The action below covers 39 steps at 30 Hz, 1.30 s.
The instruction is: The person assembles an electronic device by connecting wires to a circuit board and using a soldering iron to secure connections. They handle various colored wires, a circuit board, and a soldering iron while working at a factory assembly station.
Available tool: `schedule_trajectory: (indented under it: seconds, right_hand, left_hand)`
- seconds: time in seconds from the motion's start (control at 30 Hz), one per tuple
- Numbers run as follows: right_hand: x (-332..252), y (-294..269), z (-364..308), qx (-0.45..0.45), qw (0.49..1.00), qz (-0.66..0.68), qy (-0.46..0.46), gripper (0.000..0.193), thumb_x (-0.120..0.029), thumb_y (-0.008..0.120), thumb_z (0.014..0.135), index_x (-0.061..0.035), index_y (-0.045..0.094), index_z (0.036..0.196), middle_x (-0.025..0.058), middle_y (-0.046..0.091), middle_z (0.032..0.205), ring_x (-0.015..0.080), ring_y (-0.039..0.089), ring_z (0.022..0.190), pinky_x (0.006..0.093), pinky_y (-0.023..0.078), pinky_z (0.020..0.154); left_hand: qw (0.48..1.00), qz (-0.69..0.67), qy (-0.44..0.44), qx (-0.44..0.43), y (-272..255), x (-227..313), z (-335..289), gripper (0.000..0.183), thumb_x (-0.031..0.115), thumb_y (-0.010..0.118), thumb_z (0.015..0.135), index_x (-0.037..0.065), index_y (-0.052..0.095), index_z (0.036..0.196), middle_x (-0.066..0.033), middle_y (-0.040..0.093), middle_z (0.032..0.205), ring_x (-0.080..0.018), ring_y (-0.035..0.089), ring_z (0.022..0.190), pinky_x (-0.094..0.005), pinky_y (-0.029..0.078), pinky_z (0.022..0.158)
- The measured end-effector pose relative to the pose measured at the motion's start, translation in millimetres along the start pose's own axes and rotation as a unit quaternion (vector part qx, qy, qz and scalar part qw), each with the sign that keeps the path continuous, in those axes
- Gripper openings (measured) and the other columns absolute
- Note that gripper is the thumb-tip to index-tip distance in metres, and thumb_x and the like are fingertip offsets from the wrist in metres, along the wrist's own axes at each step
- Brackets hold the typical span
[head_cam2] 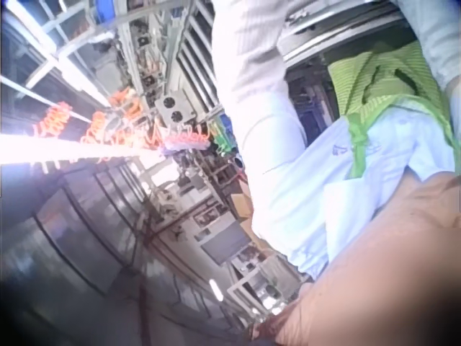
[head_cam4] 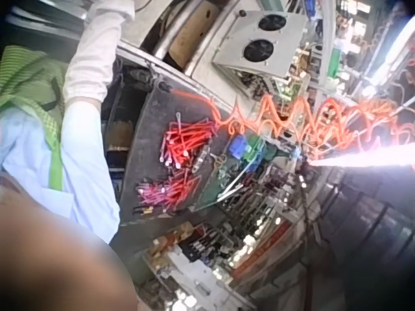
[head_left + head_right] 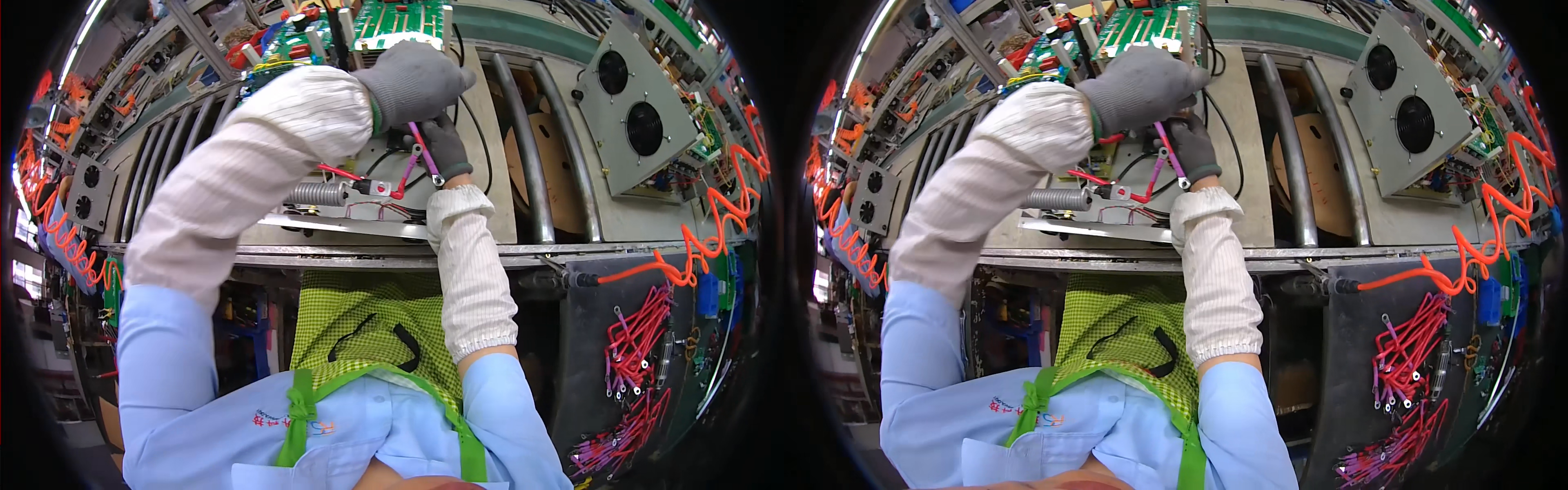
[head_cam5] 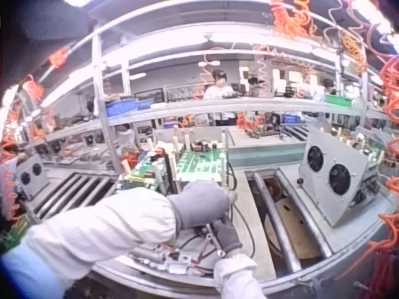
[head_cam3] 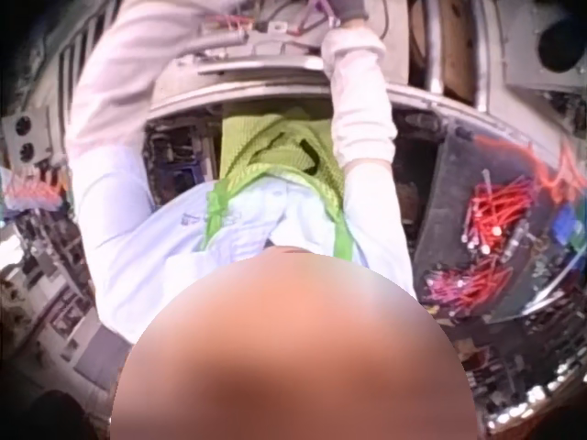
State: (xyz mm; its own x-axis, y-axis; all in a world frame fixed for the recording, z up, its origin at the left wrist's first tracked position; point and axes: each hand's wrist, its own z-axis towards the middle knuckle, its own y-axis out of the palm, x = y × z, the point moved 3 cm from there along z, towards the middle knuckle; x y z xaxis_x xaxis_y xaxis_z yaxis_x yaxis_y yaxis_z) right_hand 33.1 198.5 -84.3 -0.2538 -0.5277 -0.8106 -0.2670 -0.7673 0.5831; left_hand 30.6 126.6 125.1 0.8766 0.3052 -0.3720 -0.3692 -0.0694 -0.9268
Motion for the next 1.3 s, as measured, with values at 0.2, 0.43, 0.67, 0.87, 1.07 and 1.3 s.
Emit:
schedule_trajectory:
  seconds: [0.2,0.43,0.67,0.87,1.07,1.3]
  right_hand:
    - [6.4,8.6,0.9,0.011,1.0,-0.002,0.019,0.031,-0.014,0.05,0.094,-0.0037,0.048,0.123,0.01,0.062,0.106,0.0194,0.064,0.086,0.0282,0.055,0.07]
    - [5.6,3.6,4.6,-0.018,0.976,-0.165,-0.141,0.03,-0.018,0.049,0.095,-0.0002,0.053,0.119,0.0119,0.067,0.097,0.0193,0.067,0.075,0.026,0.053,0.064]
    - [2.3,16.1,-3.7,0.045,0.999,0.005,-0.017,0.027,-0.015,0.047,0.096,-0.0009,0.054,0.118,0.0118,0.067,0.095,0.0191,0.067,0.074,0.025,0.052,0.061]
    - [-0.4,11.6,-5.1,0.056,0.998,-0.036,-0.022,0.027,-0.021,0.05,0.096,-0.0018,0.058,0.113,0.0076,0.066,0.093,0.0135,0.063,0.068,0.024,0.052,0.059]
    - [-2.5,14.6,-7.5,0.03,0.999,-0.036,-0.027,0.026,-0.017,0.051,0.095,-0.0006,0.057,0.114,0.0108,0.066,0.099,0.0154,0.064,0.076,0.0259,0.052,0.065]
    - [-6.0,4.1,-3.8,-0.058,0.984,-0.08,-0.15,0.032,-0.011,0.048,0.093,0.0026,0.054,0.121,0.0121,0.062,0.113,0.0236,0.063,0.097,0.0333,0.05,0.086]
  left_hand:
    - [0.974,0.16,0.158,-0.001,26.2,-2.2,20.8,0.012,0.014,0.063,0.075,0.011,0.073,0.081,-0.0109,0.069,0.08,-0.0293,0.068,0.077,-0.0373,0.055,0.067]
    - [0.965,0.17,0.196,0.044,35.3,-5.1,29.4,0.01,0.015,0.068,0.069,0.01,0.074,0.075,-0.0097,0.068,0.077,-0.0257,0.068,0.077,-0.0343,0.054,0.068]
    - [0.976,0.112,0.177,0.055,39.2,-9.8,27.1,0.012,0.016,0.066,0.07,0.005,0.071,0.074,-0.0136,0.067,0.077,-0.0289,0.068,0.076,-0.0367,0.054,0.069]
    - [0.986,0.112,0.124,-0.003,32.2,-2.8,31.8,0.01,0.014,0.066,0.073,0.006,0.069,0.077,-0.0111,0.067,0.077,-0.0284,0.068,0.077,-0.0371,0.054,0.069]
    - [0.981,0.116,0.15,0.045,38.9,-5.7,29.7,0.009,0.016,0.065,0.069,0.009,0.07,0.072,-0.0088,0.067,0.072,-0.0273,0.067,0.072,-0.0373,0.053,0.063]
    - [0.97,0.118,0.175,0.121,45.9,-1.1,35.3,0.01,0.018,0.064,0.064,0.012,0.071,0.065,-0.0062,0.066,0.066,-0.026,0.066,0.065,-0.0375,0.051,0.056]
